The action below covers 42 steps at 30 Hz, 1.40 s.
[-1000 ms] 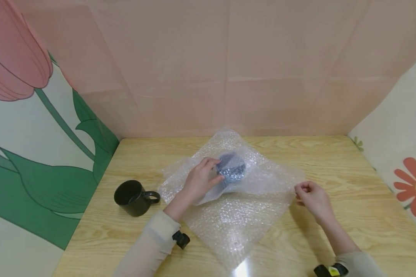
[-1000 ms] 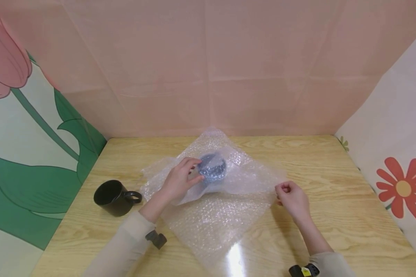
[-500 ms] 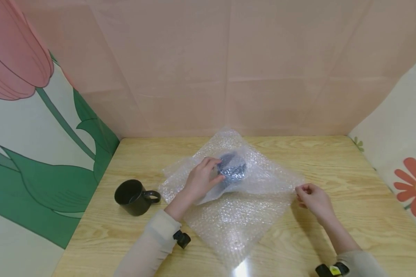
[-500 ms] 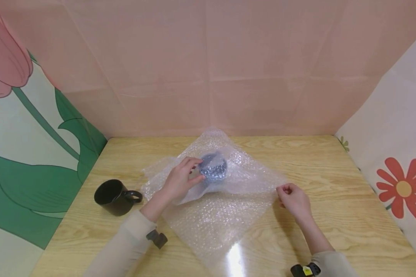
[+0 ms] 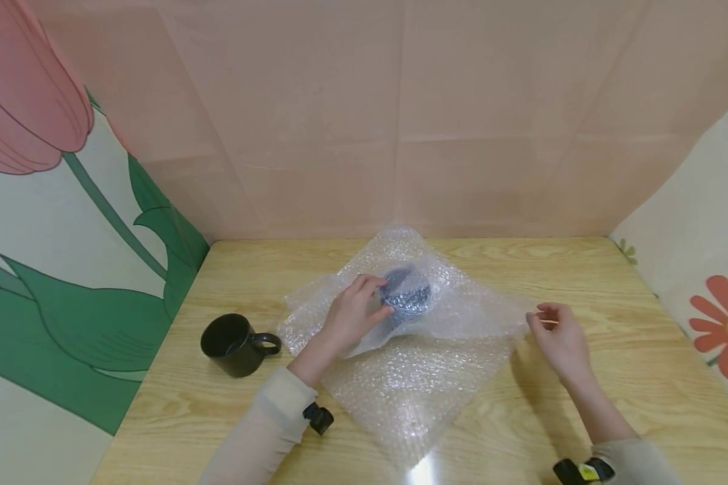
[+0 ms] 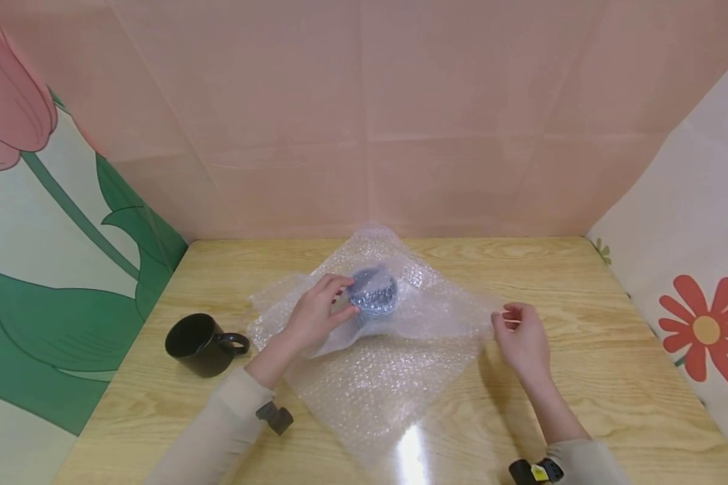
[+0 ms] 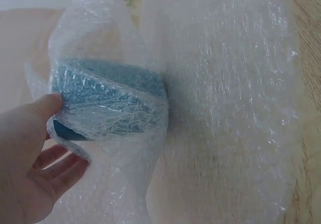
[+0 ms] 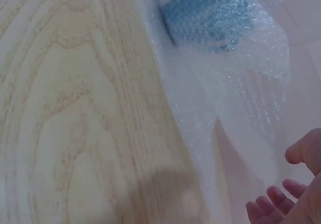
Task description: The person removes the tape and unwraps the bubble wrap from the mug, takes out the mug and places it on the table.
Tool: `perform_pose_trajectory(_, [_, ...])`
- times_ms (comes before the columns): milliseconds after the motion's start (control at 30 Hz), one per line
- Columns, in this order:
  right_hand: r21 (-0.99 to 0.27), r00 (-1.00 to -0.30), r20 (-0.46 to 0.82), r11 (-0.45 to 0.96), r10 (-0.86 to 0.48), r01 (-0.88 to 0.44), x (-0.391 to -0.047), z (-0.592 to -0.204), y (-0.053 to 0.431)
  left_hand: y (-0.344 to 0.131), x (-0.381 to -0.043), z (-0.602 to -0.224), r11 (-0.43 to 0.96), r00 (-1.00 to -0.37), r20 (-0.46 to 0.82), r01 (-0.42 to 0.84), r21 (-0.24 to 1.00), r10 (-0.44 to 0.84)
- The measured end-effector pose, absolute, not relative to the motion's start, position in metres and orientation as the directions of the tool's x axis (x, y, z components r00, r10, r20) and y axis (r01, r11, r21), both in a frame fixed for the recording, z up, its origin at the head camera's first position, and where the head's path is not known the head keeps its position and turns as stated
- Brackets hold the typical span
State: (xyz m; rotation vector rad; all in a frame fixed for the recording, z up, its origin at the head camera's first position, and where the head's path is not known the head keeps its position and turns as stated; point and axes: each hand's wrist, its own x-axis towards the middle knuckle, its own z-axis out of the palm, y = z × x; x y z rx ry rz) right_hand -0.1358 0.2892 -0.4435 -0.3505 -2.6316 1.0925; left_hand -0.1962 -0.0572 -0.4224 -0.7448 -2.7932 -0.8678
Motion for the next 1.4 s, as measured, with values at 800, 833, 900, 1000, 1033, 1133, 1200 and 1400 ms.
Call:
perform_pose_trajectory(800, [-0.688,-0.945,0.315,0.708,0.089,-0.162,-0.139,-0.397,0.26,-0.057,-0.196,-0.423,0.72,-0.874,0.254,0.486,0.495,0.415])
perform_pose_trajectory(833, [-0.684,-0.944,0.319,0.71,0.083,-0.169,-0.138,-0.395,0.257,-0.057,-0.196,-0.423,0.721,-0.874,0.253,0.485,0.495,0.415])
perform_pose_trajectory(900, [-0.68,-0.939,0.339,0.706,0.063,-0.198,-0.138,-0.391,0.252,-0.057,-0.196,-0.423,0.721,-0.875,0.253,0.483,0.496,0.413])
perform_pose_trajectory(1000, [-0.677,-0.93,0.365,0.697,0.042,-0.235,-0.138,-0.387,0.243,-0.057,-0.196,-0.424,0.719,-0.872,0.262,0.489,0.494,0.413])
perform_pose_trajectory(1033, [-0.675,-0.925,0.378,0.693,0.032,-0.252,-0.138,-0.386,0.241,-0.057,-0.196,-0.424,0.717,-0.87,0.266,0.492,0.493,0.414])
perform_pose_trajectory(1133, [-0.666,-0.913,0.408,0.687,0.01,-0.29,-0.139,-0.384,0.233,-0.058,-0.196,-0.425,0.716,-0.866,0.276,0.5,0.487,0.417])
perform_pose_trajectory(1200, [-0.663,-0.907,0.422,0.68,-0.006,-0.313,-0.14,-0.384,0.228,-0.058,-0.196,-0.425,0.717,-0.866,0.278,0.501,0.484,0.417])
perform_pose_trajectory(1400, [-0.643,-0.889,0.456,0.673,-0.048,-0.366,-0.141,-0.382,0.215,-0.057,-0.196,-0.424,0.723,-0.873,0.26,0.487,0.491,0.412])
